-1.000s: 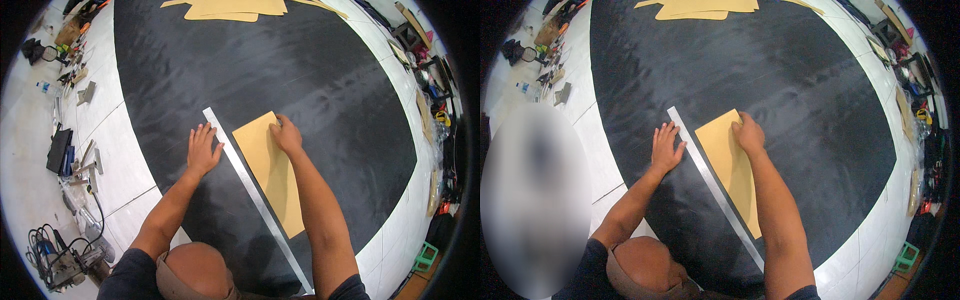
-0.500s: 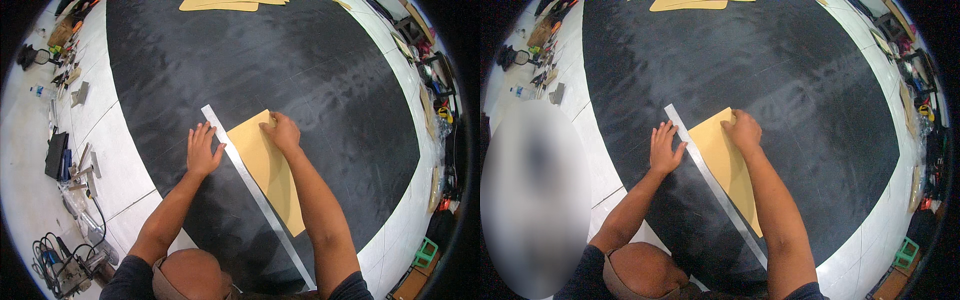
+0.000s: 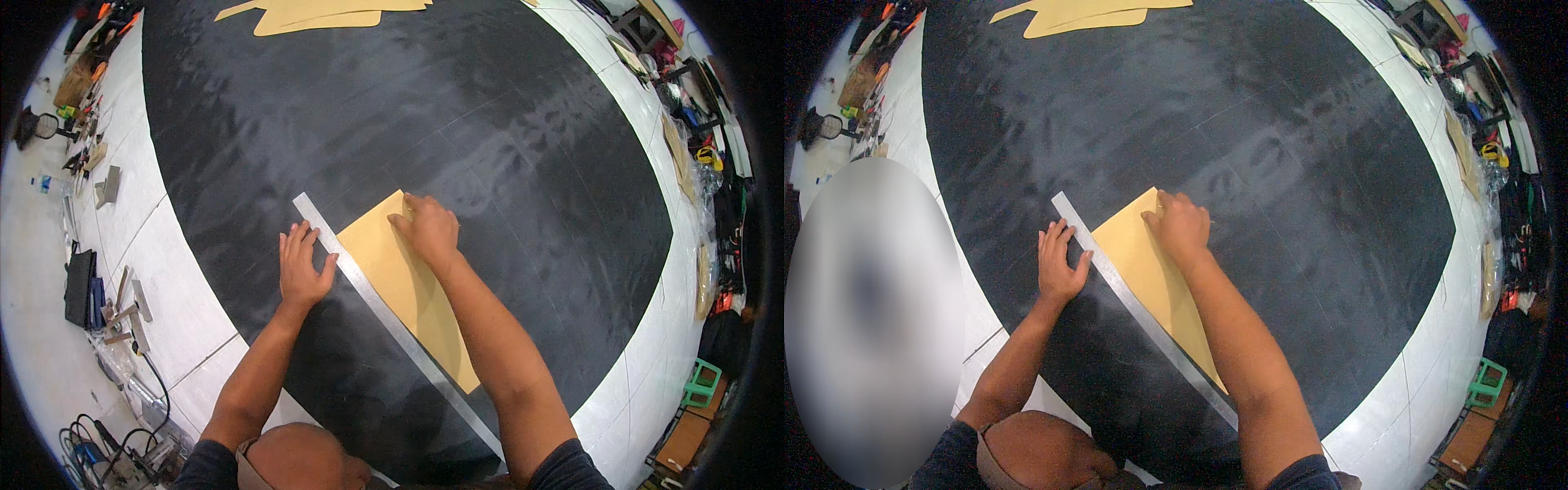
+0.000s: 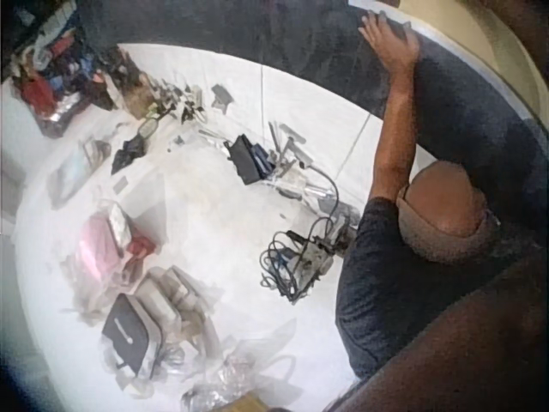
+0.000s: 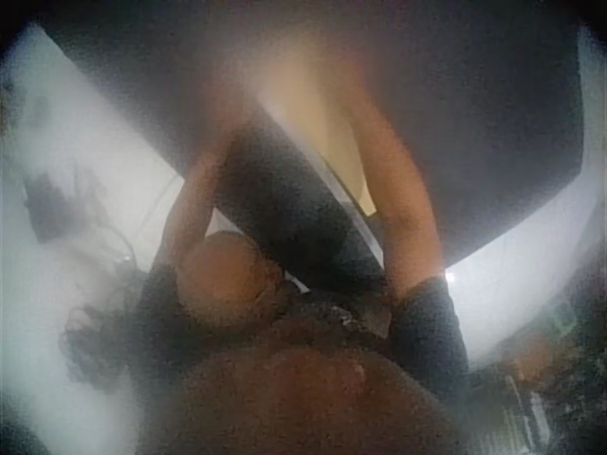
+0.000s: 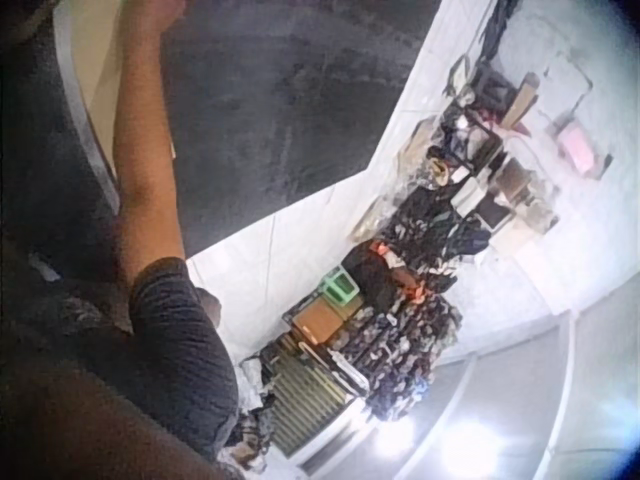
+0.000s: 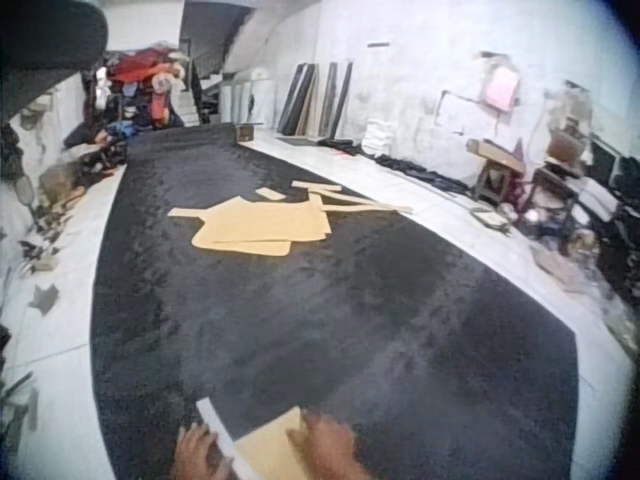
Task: The person sits on the floor and uses a long metal ruler and a pencil to draw straight lines on a large black sheet of fabric. They repeatedly reposition the ruler and draw lines across the material.
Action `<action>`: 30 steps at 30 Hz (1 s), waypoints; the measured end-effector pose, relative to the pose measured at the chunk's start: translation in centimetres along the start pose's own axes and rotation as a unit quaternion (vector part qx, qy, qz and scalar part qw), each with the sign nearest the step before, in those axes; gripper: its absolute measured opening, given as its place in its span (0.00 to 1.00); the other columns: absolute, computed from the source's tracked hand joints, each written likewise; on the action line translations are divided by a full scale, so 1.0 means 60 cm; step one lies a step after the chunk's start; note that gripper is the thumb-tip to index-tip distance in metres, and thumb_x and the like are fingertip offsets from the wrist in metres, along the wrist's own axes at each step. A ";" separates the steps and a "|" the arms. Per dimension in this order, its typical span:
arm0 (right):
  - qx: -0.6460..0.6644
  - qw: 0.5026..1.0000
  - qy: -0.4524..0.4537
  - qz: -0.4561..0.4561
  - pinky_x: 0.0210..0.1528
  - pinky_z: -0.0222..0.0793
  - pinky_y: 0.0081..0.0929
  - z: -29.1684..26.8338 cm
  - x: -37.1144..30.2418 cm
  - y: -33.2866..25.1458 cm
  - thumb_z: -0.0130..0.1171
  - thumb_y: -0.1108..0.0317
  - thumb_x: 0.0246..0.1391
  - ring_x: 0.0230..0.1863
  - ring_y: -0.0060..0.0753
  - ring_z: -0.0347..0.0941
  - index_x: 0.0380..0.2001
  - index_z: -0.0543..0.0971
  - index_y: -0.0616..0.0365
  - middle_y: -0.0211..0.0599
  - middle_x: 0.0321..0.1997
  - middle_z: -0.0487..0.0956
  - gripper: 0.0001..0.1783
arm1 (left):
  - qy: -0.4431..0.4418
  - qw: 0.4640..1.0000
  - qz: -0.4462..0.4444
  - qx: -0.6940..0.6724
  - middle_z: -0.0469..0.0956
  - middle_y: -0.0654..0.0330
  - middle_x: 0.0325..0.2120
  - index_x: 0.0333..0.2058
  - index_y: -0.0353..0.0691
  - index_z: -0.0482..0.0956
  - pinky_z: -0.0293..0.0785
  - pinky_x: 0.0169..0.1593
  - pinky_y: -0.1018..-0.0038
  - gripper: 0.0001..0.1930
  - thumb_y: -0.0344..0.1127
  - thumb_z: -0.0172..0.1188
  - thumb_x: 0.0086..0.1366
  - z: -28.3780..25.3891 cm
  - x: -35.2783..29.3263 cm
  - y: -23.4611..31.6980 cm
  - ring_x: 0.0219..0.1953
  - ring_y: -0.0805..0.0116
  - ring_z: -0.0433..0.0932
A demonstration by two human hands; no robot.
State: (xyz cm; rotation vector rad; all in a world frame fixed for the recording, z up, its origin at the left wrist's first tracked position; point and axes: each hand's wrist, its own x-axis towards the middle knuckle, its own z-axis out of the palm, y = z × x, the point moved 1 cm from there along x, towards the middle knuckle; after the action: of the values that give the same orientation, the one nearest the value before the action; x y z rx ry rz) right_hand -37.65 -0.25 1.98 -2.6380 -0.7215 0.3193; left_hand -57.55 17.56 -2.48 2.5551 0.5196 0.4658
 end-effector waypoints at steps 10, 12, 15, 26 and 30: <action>-0.016 1.000 0.000 -0.015 0.48 0.71 0.47 0.001 0.001 0.000 0.66 0.48 0.53 0.45 0.44 0.81 0.56 0.81 0.52 0.40 0.45 0.83 0.30 | 0.003 1.000 0.011 -0.001 0.68 0.41 0.63 0.55 0.35 0.77 0.49 0.72 0.41 0.26 0.40 0.67 0.60 -0.004 0.004 0.004 0.69 0.37 0.62; -0.018 1.000 0.009 -0.020 0.47 0.71 0.45 0.005 0.000 0.002 0.67 0.48 0.53 0.44 0.43 0.81 0.56 0.81 0.52 0.40 0.43 0.83 0.30 | 0.007 1.000 0.017 0.006 0.68 0.41 0.63 0.55 0.35 0.77 0.49 0.72 0.41 0.26 0.40 0.67 0.60 0.000 0.002 0.002 0.69 0.38 0.62; -0.017 0.999 0.026 -0.024 0.45 0.71 0.43 0.007 -0.003 0.003 0.67 0.48 0.53 0.42 0.43 0.81 0.56 0.82 0.52 0.39 0.41 0.83 0.30 | -0.007 1.000 0.012 0.018 0.68 0.42 0.64 0.55 0.36 0.78 0.48 0.73 0.42 0.25 0.40 0.67 0.61 0.002 0.002 0.001 0.70 0.39 0.61; -0.004 1.000 0.011 -0.011 0.45 0.70 0.42 0.010 -0.002 0.005 0.67 0.49 0.53 0.39 0.40 0.80 0.58 0.80 0.53 0.37 0.39 0.81 0.32 | -0.046 0.999 -0.001 0.025 0.67 0.42 0.65 0.55 0.36 0.77 0.47 0.72 0.40 0.25 0.41 0.67 0.62 -0.003 0.005 0.000 0.71 0.39 0.60; 0.002 0.999 0.032 -0.018 0.43 0.69 0.40 0.013 0.001 0.003 0.68 0.49 0.53 0.37 0.40 0.79 0.57 0.81 0.53 0.37 0.36 0.81 0.31 | -0.043 0.999 0.006 0.024 0.67 0.41 0.65 0.55 0.35 0.77 0.48 0.72 0.39 0.26 0.42 0.67 0.62 -0.004 0.007 -0.005 0.70 0.37 0.60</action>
State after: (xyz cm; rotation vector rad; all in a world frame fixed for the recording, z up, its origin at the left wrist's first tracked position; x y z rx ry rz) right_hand -37.80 -0.12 1.18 -2.6155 -0.7458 0.2247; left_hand -57.37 18.04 -2.35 2.6119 0.4909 0.3499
